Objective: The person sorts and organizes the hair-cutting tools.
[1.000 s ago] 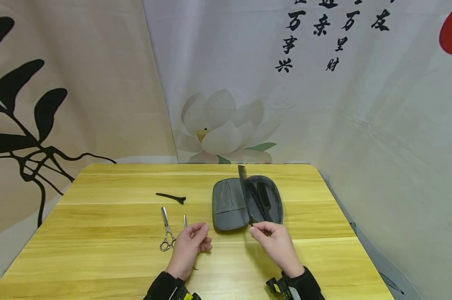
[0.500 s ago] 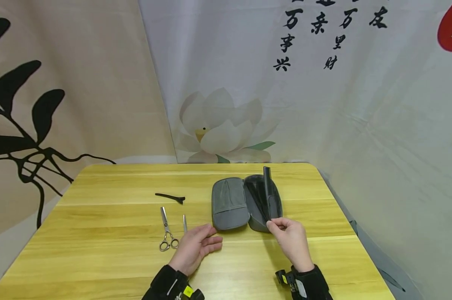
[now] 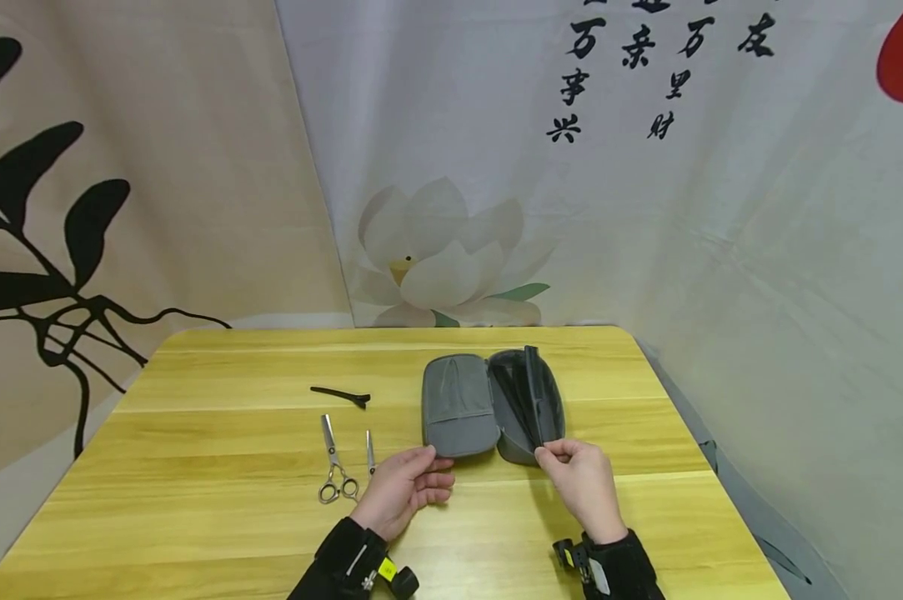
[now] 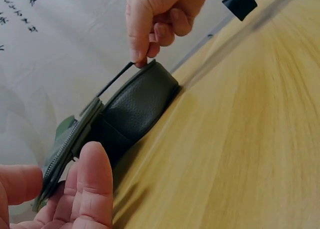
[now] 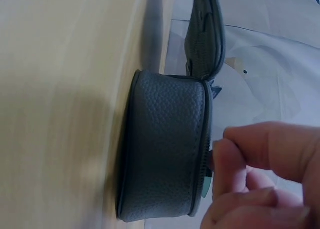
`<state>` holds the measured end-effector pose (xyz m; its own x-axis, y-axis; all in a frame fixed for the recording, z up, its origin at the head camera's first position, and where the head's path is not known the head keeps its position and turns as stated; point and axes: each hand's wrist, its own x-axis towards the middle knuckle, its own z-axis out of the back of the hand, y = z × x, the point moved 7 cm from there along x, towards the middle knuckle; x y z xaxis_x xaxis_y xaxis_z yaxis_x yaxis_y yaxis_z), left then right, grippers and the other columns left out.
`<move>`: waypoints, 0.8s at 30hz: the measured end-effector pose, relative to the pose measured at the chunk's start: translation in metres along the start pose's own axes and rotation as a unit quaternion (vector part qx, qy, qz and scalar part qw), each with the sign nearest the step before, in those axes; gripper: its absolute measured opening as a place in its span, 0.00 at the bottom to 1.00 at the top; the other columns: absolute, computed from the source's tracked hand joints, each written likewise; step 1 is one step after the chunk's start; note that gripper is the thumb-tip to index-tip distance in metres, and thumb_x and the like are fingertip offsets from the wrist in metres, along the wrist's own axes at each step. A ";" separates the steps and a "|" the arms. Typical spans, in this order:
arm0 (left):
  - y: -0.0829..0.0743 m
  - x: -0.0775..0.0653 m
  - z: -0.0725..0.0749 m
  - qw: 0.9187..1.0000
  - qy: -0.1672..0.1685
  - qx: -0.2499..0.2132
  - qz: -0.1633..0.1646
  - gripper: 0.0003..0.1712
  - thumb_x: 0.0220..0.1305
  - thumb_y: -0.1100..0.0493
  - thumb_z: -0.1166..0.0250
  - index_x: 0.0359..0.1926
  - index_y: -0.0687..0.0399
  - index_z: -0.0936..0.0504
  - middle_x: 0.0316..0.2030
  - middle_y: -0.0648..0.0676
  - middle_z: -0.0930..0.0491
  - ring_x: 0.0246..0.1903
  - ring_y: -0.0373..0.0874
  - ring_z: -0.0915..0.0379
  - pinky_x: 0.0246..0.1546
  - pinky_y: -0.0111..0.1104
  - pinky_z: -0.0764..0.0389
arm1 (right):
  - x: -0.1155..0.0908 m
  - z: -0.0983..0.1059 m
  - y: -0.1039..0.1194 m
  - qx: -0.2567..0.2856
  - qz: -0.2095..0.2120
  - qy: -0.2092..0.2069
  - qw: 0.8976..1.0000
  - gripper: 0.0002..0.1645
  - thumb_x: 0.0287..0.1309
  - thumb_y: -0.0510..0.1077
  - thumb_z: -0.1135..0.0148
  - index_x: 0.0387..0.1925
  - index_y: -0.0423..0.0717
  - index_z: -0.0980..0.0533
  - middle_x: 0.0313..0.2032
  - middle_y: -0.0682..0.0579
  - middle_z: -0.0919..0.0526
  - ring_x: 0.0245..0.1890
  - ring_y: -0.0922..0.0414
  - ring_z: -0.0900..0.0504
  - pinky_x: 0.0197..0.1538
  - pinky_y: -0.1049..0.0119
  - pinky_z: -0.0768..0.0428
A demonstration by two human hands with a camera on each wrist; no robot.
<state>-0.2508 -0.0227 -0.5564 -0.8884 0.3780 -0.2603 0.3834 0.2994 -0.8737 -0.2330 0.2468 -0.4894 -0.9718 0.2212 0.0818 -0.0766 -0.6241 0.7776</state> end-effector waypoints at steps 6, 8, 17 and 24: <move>0.001 0.001 -0.002 1.000 0.002 0.010 0.006 0.21 0.86 0.55 0.47 0.62 0.72 0.28 0.44 0.53 0.14 0.37 0.39 0.14 0.41 0.30 0.11 | -0.001 -0.005 0.003 -0.025 0.011 -0.015 1.000 0.10 0.66 0.40 0.28 0.42 0.37 0.10 0.32 0.46 0.08 0.27 0.59 0.14 0.28 0.67 0.20; 0.001 0.001 -0.002 1.000 0.003 0.011 0.005 0.20 0.86 0.55 0.46 0.60 0.71 0.27 0.43 0.53 0.14 0.37 0.39 0.14 0.40 0.30 0.11 | -0.001 -0.008 0.004 -0.032 0.016 -0.020 0.999 0.11 0.65 0.39 0.28 0.44 0.36 0.11 0.30 0.47 0.08 0.26 0.60 0.15 0.27 0.68 0.22; 0.002 0.000 -0.001 1.000 -0.003 0.015 0.007 0.21 0.84 0.54 0.43 0.59 0.71 0.27 0.43 0.53 0.14 0.37 0.39 0.15 0.40 0.30 0.11 | -0.006 -0.012 0.014 -0.092 0.087 -0.085 0.988 0.06 0.64 0.40 0.25 0.40 0.40 0.10 0.28 0.49 0.09 0.24 0.57 0.15 0.25 0.67 0.23; 0.001 0.000 -0.002 1.000 -0.010 0.025 0.000 0.19 0.84 0.54 0.43 0.56 0.70 0.25 0.40 0.52 0.14 0.34 0.38 0.15 0.37 0.29 0.11 | -0.008 -0.007 0.019 -0.148 0.130 -0.145 0.970 0.06 0.61 0.42 0.21 0.35 0.43 0.10 0.29 0.47 0.08 0.25 0.50 0.12 0.24 0.56 0.19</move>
<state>-0.2496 -0.0210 -0.5564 -0.8937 0.3600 -0.2677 0.3703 0.2553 -0.8931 -0.2280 0.2278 -0.4795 -0.8664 0.2016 0.4569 0.0611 -0.8652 0.4977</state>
